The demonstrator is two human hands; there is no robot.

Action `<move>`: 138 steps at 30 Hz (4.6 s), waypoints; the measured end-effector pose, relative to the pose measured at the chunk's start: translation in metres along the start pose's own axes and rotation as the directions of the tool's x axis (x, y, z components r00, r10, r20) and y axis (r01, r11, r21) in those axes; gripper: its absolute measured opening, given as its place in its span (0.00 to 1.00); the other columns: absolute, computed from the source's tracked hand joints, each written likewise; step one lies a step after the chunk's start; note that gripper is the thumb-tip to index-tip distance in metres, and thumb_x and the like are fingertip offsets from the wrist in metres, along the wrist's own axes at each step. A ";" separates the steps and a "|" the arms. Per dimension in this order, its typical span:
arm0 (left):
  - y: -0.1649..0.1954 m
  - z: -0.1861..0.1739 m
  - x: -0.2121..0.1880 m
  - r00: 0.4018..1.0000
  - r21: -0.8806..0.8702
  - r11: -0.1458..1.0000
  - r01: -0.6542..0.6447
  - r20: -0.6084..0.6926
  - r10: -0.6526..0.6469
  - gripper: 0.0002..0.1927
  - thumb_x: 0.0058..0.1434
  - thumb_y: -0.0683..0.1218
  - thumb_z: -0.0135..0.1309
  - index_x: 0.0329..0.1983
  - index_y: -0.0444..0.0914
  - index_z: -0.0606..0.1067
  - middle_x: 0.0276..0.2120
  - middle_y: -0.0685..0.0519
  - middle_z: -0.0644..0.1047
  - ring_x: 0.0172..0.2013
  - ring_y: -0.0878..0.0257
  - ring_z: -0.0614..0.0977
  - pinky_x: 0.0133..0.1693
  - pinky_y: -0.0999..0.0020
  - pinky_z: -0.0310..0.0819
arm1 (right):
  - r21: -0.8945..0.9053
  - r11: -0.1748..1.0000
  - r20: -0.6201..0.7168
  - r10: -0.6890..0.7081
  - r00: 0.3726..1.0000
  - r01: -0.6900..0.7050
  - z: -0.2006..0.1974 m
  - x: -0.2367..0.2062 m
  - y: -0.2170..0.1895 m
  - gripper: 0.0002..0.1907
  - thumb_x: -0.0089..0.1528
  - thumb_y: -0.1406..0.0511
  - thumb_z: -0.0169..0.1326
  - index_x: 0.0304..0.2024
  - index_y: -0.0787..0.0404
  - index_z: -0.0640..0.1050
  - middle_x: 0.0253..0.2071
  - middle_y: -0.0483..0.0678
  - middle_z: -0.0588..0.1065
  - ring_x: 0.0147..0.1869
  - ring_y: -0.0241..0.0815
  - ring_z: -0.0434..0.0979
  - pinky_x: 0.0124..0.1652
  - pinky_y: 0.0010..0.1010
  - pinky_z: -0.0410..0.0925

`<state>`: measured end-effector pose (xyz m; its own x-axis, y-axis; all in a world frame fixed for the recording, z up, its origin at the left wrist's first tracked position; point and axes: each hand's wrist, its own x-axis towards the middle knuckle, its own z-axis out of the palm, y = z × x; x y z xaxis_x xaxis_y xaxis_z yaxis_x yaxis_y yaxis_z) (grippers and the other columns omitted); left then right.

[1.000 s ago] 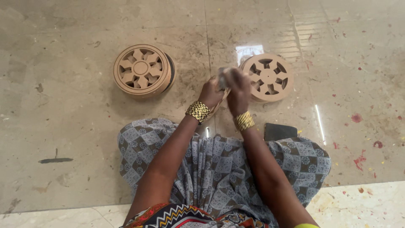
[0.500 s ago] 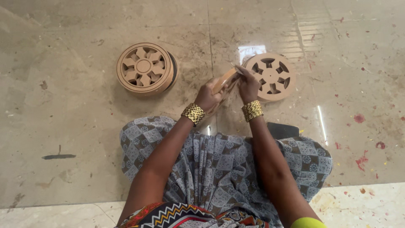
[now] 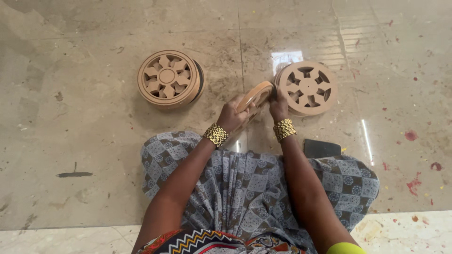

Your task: The person sits cross-legged on a tiled floor and sands decorative wooden wheel-shaped pieces with a sanding block, rubbing the faces and edges of one piece at a time and setting worked pieces aside with the others.

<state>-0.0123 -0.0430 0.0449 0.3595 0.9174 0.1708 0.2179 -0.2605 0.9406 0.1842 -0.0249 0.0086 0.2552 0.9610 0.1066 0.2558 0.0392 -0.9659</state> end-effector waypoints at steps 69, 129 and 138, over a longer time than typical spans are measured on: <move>-0.018 -0.025 0.022 0.974 0.449 0.884 -0.129 -0.108 0.198 0.20 0.63 0.56 0.61 0.48 0.36 0.80 0.34 0.46 0.84 0.32 0.55 0.86 0.35 0.61 0.81 | -0.310 0.939 -0.088 -0.187 0.978 0.151 0.011 -0.017 -0.033 0.25 0.66 0.78 0.49 0.62 0.52 0.77 0.50 0.53 0.79 0.49 0.45 0.85 0.46 0.36 0.77; -0.025 0.010 0.050 0.912 -0.321 0.942 0.098 -0.350 -0.213 0.32 0.72 0.61 0.39 0.66 0.33 0.69 0.58 0.40 0.78 0.58 0.52 0.80 0.58 0.64 0.72 | -0.353 0.836 0.128 -0.402 0.907 0.420 0.058 -0.067 -0.025 0.31 0.67 0.73 0.48 0.74 0.58 0.63 0.58 0.68 0.74 0.58 0.60 0.77 0.54 0.42 0.73; -0.021 0.018 0.053 0.879 -0.262 0.945 0.194 -0.382 -0.286 0.30 0.71 0.59 0.41 0.66 0.35 0.71 0.53 0.42 0.82 0.55 0.52 0.83 0.56 0.64 0.74 | -0.345 0.939 0.178 0.053 0.983 0.012 0.046 -0.059 -0.011 0.30 0.68 0.68 0.46 0.74 0.48 0.64 0.46 0.57 0.82 0.41 0.43 0.84 0.42 0.36 0.75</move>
<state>0.0187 0.0057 0.0289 -0.0934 0.9956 -0.0070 0.0378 0.0106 0.9992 0.1230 -0.0693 0.0021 0.0981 0.9951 0.0111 0.5647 -0.0465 -0.8240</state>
